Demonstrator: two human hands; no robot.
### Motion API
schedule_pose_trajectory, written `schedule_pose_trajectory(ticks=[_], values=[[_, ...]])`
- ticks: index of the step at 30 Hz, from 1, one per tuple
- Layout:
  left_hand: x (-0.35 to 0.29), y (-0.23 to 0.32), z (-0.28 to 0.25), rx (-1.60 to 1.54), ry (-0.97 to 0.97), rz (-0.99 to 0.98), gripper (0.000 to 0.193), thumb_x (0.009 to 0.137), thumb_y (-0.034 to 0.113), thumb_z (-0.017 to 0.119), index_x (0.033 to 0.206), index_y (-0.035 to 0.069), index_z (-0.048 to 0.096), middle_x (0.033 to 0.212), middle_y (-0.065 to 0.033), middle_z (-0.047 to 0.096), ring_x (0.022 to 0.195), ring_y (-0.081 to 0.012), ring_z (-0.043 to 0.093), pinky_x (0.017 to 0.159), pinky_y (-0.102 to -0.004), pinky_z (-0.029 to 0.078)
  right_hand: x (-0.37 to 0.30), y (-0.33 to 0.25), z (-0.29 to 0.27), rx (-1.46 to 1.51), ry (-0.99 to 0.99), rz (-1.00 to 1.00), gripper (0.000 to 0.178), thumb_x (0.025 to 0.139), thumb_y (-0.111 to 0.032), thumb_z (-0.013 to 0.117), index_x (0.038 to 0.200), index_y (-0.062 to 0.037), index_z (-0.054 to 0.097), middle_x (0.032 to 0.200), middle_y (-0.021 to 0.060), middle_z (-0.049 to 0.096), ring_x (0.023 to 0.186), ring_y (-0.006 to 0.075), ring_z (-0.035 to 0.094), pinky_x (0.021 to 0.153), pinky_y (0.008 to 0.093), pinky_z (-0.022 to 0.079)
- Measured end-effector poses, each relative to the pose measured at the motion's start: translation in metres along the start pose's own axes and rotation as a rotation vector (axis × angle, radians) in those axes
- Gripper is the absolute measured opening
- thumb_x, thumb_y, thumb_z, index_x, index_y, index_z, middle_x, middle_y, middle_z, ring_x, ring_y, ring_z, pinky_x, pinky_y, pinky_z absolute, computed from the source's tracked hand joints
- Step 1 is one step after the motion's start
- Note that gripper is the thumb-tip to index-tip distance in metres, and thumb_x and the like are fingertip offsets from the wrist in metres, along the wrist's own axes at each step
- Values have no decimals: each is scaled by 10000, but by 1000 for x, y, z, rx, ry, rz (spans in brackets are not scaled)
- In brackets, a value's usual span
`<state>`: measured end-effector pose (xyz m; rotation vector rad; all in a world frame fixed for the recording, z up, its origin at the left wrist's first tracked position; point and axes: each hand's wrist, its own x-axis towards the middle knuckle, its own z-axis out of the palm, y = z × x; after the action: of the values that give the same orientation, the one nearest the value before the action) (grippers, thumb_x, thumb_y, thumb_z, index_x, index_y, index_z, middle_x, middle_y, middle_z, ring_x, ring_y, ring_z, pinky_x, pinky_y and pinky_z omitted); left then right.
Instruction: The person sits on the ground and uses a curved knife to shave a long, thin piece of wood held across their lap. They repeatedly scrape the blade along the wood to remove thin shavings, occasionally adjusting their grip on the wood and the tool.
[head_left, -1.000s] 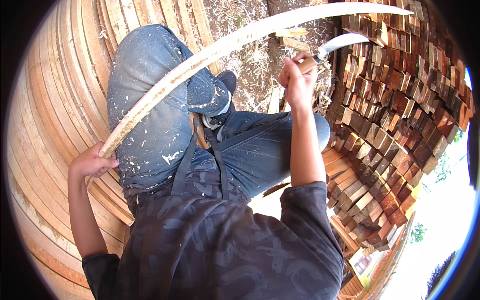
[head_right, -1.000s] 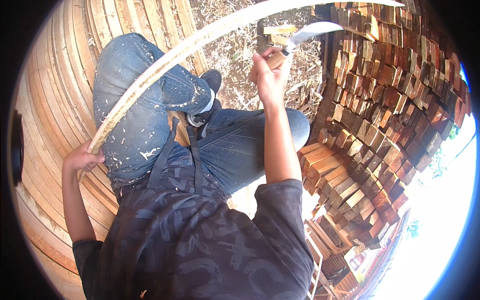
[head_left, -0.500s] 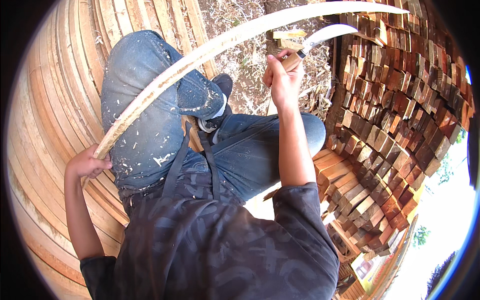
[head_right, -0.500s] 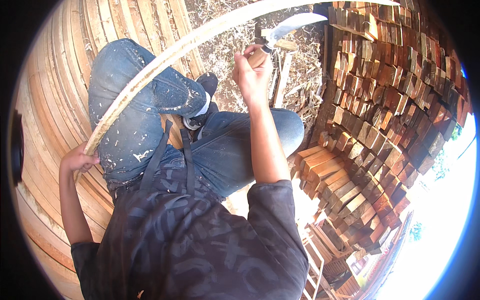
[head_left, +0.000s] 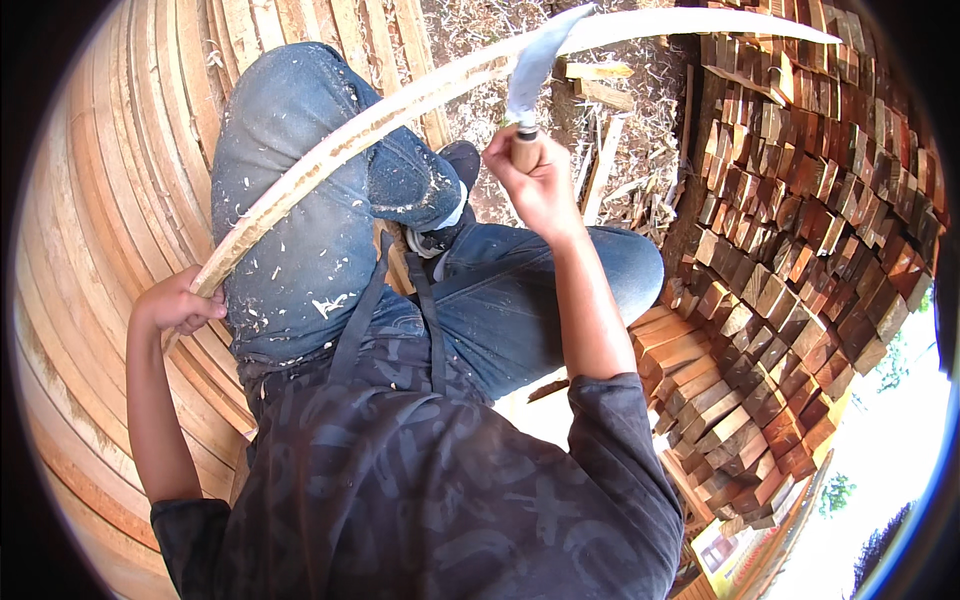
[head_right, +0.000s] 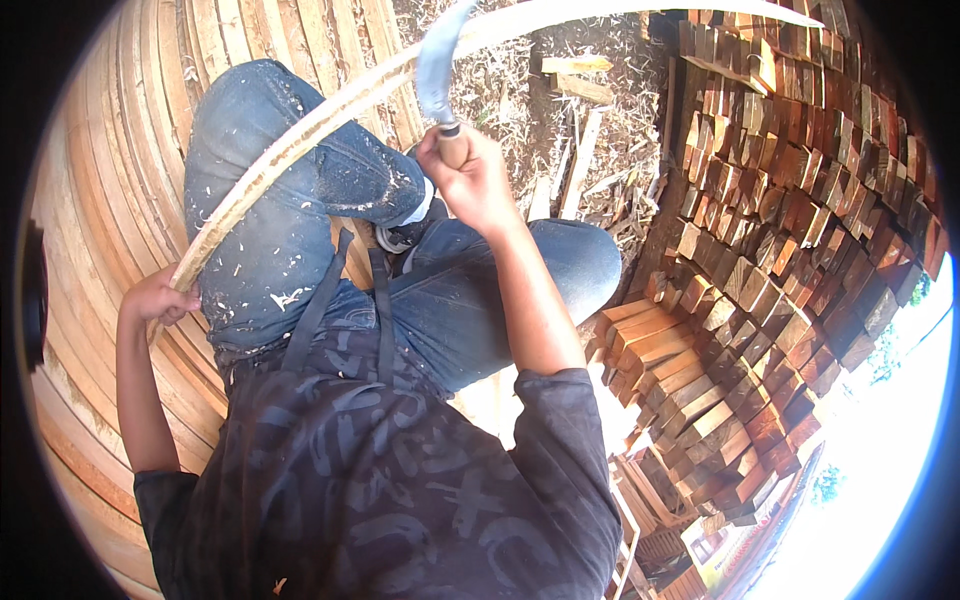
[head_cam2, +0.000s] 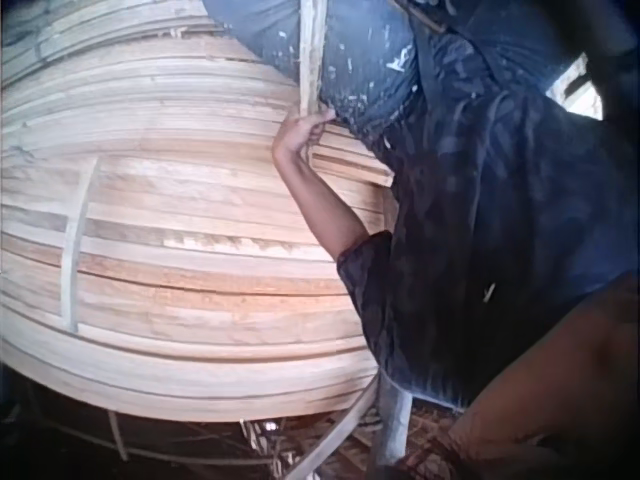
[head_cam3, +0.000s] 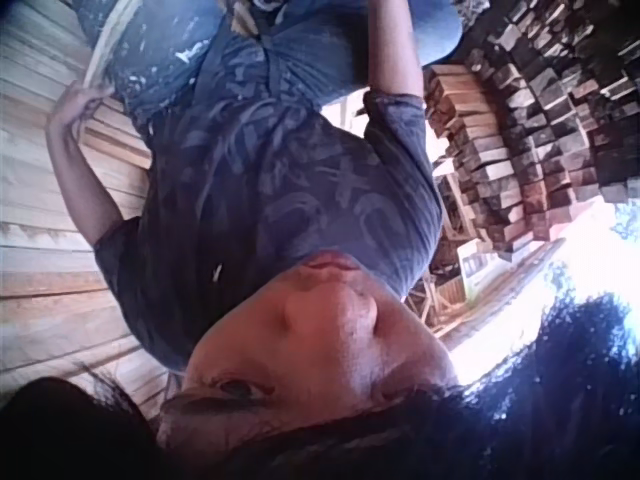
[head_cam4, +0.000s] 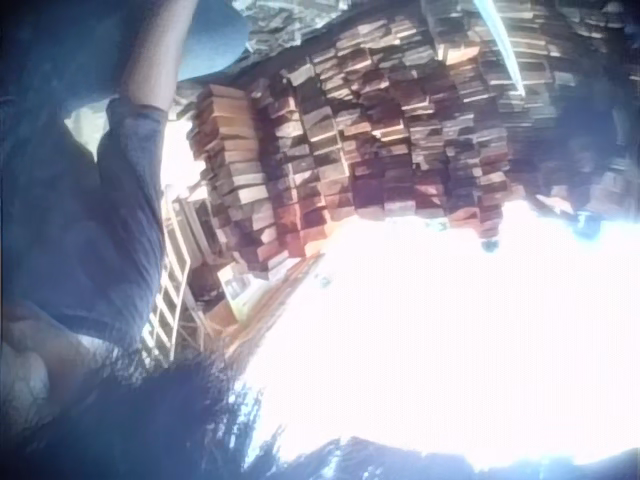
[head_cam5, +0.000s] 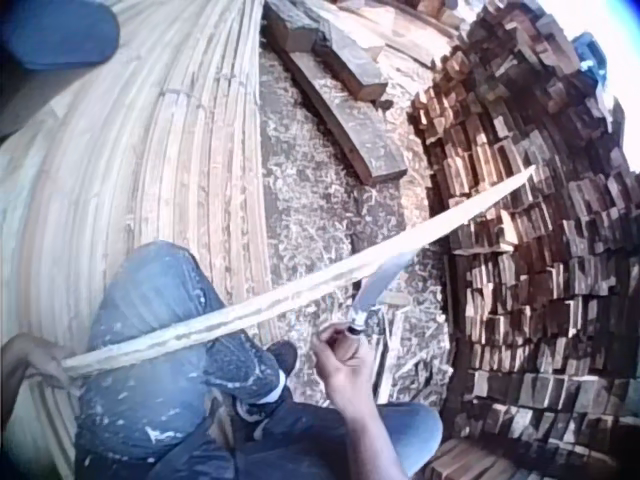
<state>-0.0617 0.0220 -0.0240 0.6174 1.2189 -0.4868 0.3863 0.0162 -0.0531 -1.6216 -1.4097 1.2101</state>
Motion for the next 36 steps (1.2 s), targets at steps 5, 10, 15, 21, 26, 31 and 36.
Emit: schedule_pose_trajectory(ticks=[5, 10, 15, 21, 26, 31, 36], values=[[8, -8, -7, -51, -63, -3, 231, 716, 66, 685, 803, 74, 471, 514, 19, 357, 396, -76, 303, 366, -259, 212, 8, 19, -18, 72, 81, 252, 76, 790, -36, 658, 825, -45, 591, 690, 1, 576, 620, 74, 509, 579, 249, 430], [13, -16, -5, -127, -64, 24, 236, 703, 34, 674, 811, 75, 468, 540, 25, 361, 396, -74, 284, 366, -261, 197, 11, 4, -33, 241, 239, 237, 72, 822, -28, 638, 827, -48, 569, 638, -14, 535, 550, 45, 466, 505, 221, 381], [17, -14, -14, -112, -131, 1, 249, 700, 25, 673, 816, 83, 460, 549, 21, 363, 403, -75, 285, 369, -265, 197, 15, 6, -27, 11, -34, 143, 53, 801, -27, 633, 812, -53, 588, 699, 8, 571, 680, 90, 534, 647, 276, 447], [17, -8, -11, -93, -142, -7, 231, 713, 41, 671, 811, 77, 466, 529, 32, 340, 402, -70, 275, 369, -264, 198, 25, -4, -47, 412, 317, 147, 70, 845, -10, 602, 811, -61, 568, 624, -8, 529, 521, 31, 425, 468, 219, 339], [20, -9, -19, -66, -156, 45, 214, 727, 51, 675, 796, 72, 473, 521, 34, 336, 404, -70, 278, 371, -265, 199, 9, 22, -23, -190, -199, 102, 41, 830, -63, 646, 841, -49, 608, 651, 29, 591, 640, 123, 566, 625, 292, 451], [21, -15, -21, -66, -195, -6, 203, 753, 51, 665, 822, 65, 475, 523, 44, 325, 406, -66, 281, 374, -260, 202, 12, -45, -27, 84, 143, 41, 22, 870, -45, 599, 861, -56, 582, 593, -5, 534, 512, 61, 475, 457, 231, 365], [22, -19, -32, -63, -207, -3, 200, 778, 57, 657, 844, 70, 469, 550, 45, 350, 418, -54, 283, 377, -252, 205, -3, -12, -11, -259, -184, 25, 76, 830, -97, 637, 834, -44, 583, 650, 105, 588, 614, 180, 573, 615, 329, 465]])
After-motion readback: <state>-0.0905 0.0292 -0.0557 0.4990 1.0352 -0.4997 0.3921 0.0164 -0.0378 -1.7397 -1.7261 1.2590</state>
